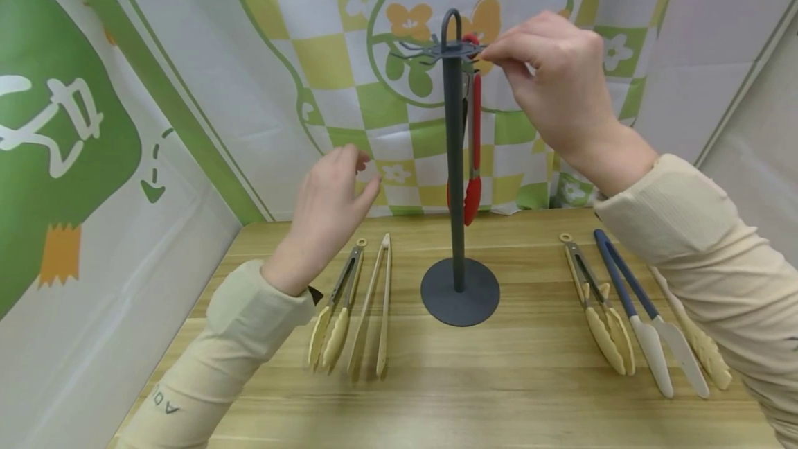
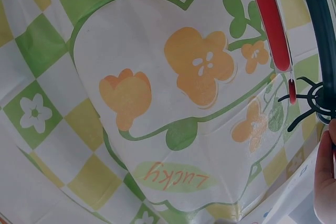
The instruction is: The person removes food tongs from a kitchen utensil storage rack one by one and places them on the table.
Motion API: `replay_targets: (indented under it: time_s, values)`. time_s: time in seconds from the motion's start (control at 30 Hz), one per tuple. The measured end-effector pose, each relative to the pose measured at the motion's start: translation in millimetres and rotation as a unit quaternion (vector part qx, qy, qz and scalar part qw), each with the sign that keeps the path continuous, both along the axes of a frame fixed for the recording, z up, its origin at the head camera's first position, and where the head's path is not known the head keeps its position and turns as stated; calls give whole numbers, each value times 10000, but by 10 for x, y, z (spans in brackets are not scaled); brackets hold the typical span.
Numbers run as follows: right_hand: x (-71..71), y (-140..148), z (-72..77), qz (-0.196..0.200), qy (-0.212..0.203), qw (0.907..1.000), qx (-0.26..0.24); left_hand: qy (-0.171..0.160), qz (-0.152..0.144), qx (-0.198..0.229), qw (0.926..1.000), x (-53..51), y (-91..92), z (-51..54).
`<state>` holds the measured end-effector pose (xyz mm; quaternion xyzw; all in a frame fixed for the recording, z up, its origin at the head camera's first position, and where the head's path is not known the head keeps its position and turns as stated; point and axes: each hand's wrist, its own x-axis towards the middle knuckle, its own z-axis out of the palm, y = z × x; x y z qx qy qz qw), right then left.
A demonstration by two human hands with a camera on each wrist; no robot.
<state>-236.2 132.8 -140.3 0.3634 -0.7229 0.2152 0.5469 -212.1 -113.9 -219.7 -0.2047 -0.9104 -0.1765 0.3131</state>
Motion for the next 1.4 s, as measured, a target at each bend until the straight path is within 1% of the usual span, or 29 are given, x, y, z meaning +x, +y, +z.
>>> replay_targets:
  time_s: [0.1,0.3,0.53,0.67,0.87,1.03,1.13,1.27,1.4]
  values:
    - [0,0,1,9,-11,10000,-6,303,-84,17,9995,27,33,48]
    - [2,-1,2,7,-53,10000,7,617,-272,189,9975,66,86,133]
    - [2,-3,0,6,-83,10000,-12,1104,-554,392,9916,76,147,235]
    - [2,-2,-1,2,-89,10000,-2,1448,-681,445,9861,84,183,300]
    - [0,-2,0,15,-62,10000,5,1964,-925,392,9754,89,231,404]
    - [-4,-3,1,17,-10,10000,7,2228,-1103,431,9676,100,282,486]
    - [-6,-2,2,19,-10,10000,0,2404,-1181,379,9627,94,305,527]
    - [-4,-2,3,19,-49,10000,-11,2598,-1206,244,9578,72,326,576]
    - [-1,-1,2,13,-73,10000,-6,2753,-1283,280,9523,37,346,604]
